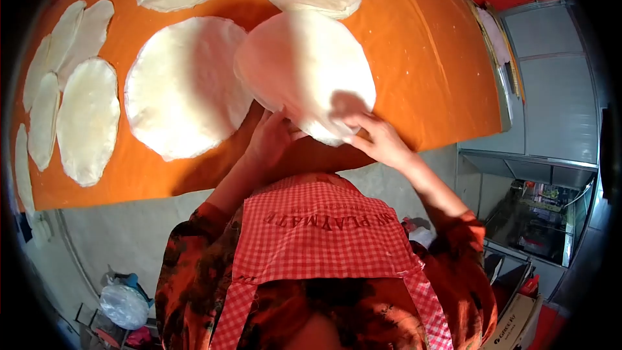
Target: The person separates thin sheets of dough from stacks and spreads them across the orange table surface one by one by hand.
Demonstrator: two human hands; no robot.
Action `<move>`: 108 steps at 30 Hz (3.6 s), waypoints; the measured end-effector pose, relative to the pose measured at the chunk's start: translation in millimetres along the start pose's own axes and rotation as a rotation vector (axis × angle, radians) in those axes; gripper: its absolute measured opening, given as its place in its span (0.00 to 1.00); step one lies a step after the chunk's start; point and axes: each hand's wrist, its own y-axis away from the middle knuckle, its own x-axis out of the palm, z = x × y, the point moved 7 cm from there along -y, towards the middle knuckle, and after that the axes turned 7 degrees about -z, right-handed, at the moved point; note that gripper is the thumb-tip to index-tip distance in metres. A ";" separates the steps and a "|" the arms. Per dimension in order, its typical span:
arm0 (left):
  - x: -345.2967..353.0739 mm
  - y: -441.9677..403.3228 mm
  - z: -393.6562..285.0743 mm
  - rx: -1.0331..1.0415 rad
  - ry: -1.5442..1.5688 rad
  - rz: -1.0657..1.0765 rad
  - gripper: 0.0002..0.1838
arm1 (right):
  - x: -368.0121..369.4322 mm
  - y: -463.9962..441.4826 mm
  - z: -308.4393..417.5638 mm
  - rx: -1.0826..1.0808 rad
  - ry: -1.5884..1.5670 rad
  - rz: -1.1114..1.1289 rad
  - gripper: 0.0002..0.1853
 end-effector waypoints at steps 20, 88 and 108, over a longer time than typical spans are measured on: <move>-33.0 -18.9 14.2 0.122 0.077 -0.162 0.22 | 87.7 -84.9 -45.6 0.125 -0.946 0.136 0.21; -28.1 -12.5 5.6 0.197 -0.045 -0.420 0.21 | 45.1 -70.1 -24.7 -0.439 -0.156 -0.316 0.11; 0.0 3.7 -5.7 0.283 0.080 -0.287 0.13 | -249.0 62.0 -185.1 0.150 0.809 -1.248 0.18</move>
